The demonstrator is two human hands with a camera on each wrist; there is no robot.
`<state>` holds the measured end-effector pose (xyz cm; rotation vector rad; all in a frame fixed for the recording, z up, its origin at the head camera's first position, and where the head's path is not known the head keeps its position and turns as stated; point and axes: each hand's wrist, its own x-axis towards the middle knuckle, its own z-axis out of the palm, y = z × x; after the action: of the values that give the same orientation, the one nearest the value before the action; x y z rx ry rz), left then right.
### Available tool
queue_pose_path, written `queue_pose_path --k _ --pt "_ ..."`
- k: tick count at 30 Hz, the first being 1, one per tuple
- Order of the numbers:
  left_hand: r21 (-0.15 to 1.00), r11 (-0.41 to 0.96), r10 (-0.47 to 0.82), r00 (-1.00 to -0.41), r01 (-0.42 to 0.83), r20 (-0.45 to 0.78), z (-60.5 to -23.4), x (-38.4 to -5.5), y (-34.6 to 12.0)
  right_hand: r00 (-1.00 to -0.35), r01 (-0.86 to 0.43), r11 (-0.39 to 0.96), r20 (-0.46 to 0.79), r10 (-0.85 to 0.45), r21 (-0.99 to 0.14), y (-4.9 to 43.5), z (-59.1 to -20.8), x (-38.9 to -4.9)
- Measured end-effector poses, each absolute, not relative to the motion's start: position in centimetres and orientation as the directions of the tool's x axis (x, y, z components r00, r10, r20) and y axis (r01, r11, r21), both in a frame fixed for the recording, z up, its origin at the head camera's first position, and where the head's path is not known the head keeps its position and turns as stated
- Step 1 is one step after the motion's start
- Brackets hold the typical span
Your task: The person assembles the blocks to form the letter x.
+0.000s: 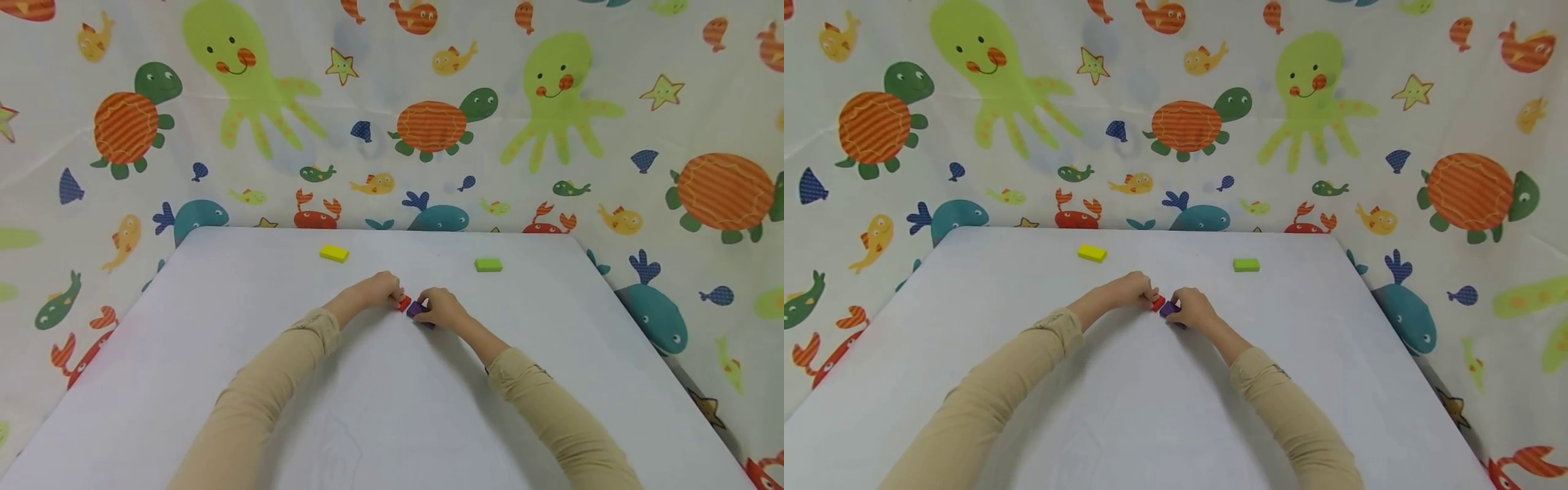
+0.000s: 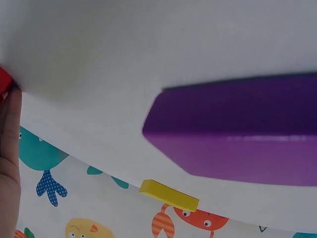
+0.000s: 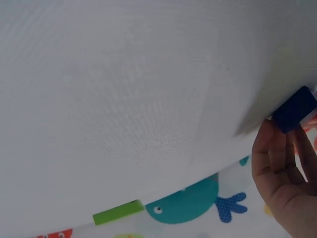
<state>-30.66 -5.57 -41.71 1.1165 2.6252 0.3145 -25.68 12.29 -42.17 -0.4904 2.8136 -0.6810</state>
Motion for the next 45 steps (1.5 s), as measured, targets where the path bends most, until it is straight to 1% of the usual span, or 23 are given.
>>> queue_pose_path --k 4,9,17,27,29,33,36,41,45 --pt "0.259 0.665 0.742 -0.659 0.700 -0.124 -41.5 -30.0 -5.7 -0.926 -0.270 0.841 -0.113 -0.361 -0.468 11.9 -42.4 -25.6" --pt "0.272 0.670 0.736 -0.667 0.691 -0.117 -41.5 -29.9 -5.8 -0.932 -0.263 0.853 -0.109 -0.345 -0.451 11.6 -42.6 -25.7" --pt "0.257 0.644 0.756 -0.651 0.721 -0.067 -41.6 -30.0 -5.8 -0.933 -0.266 0.861 -0.109 -0.343 -0.433 11.3 -42.6 -26.1" --pt "0.250 0.644 0.756 -0.651 0.723 -0.066 -41.6 -30.0 -5.8 -0.929 -0.289 0.856 -0.090 -0.359 -0.428 11.2 -42.6 -26.1" --pt "0.264 0.646 0.753 -0.655 0.716 -0.065 -41.5 -30.0 -5.8 -0.928 -0.297 0.855 -0.081 -0.362 -0.425 11.1 -42.6 -26.0" --pt "0.303 0.671 0.724 -0.685 0.676 -0.076 -41.6 -29.6 -6.1 -0.924 -0.312 0.851 -0.074 -0.375 -0.422 10.8 -42.8 -26.0" --pt "0.306 0.688 0.708 -0.701 0.658 -0.085 -41.6 -29.4 -6.2 -0.922 -0.316 0.847 -0.073 -0.381 -0.428 10.7 -42.9 -26.1" --pt "0.303 0.690 0.707 -0.702 0.658 -0.086 -41.4 -29.5 -5.9 -0.932 -0.301 0.843 -0.049 -0.358 -0.446 10.7 -43.1 -26.4" --pt "0.316 0.704 0.693 -0.712 0.636 -0.110 -41.5 -29.7 -5.5 -0.939 -0.290 0.837 -0.033 -0.343 -0.463 11.0 -43.5 -26.4"
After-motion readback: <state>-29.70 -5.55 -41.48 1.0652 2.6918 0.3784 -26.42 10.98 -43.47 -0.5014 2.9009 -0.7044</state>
